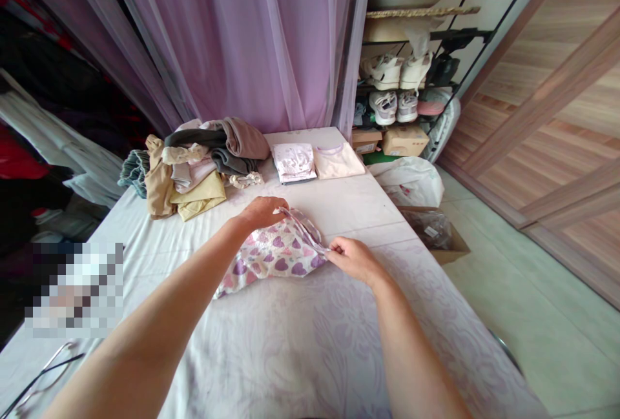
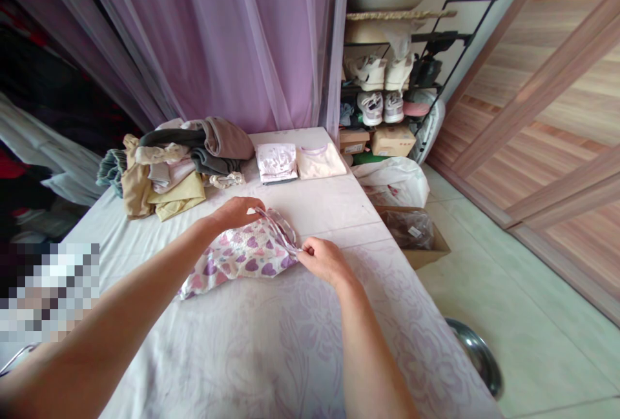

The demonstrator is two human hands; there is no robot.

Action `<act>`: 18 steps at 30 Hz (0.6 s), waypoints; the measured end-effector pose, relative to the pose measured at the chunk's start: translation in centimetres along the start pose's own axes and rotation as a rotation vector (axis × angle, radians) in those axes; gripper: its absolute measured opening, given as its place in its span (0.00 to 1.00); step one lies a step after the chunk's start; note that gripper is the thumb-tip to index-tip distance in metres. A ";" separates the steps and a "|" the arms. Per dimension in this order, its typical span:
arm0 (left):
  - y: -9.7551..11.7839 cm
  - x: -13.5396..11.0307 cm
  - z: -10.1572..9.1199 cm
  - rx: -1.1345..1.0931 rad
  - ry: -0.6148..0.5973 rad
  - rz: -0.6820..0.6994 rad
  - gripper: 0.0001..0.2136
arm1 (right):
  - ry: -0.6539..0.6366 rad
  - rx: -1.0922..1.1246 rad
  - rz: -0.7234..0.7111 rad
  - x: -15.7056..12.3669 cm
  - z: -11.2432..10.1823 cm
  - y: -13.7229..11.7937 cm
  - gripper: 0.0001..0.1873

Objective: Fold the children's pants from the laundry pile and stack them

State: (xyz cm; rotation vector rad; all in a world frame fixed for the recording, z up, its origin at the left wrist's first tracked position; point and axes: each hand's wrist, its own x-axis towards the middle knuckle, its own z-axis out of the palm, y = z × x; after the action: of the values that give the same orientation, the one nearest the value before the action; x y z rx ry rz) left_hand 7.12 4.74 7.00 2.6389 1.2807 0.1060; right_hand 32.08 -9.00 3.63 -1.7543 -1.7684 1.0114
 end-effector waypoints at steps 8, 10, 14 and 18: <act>0.9 0.8 0.1 0.135 -0.086 0.039 0.08 | -0.036 0.006 0.012 -0.1 -0.3 -0.1 0.08; 0.9 0.8 0.2 0.134 -0.085 0.058 0.07 | -0.041 0.006 0.007 0.0 -0.4 0.0 0.07; 0.9 0.7 0.6 0.085 -0.076 0.118 0.09 | -0.037 0.020 -0.001 0.1 -0.3 0.1 0.07; 1.3 1.2 1.0 0.053 -0.027 0.160 0.09 | -0.035 0.055 -0.017 0.0 -0.3 0.1 0.08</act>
State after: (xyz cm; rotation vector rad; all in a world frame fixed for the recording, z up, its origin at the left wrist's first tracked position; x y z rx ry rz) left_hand 9.00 4.71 6.26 2.7753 1.0765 0.0613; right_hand 32.42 -8.90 3.74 -1.6955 -1.7573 1.0797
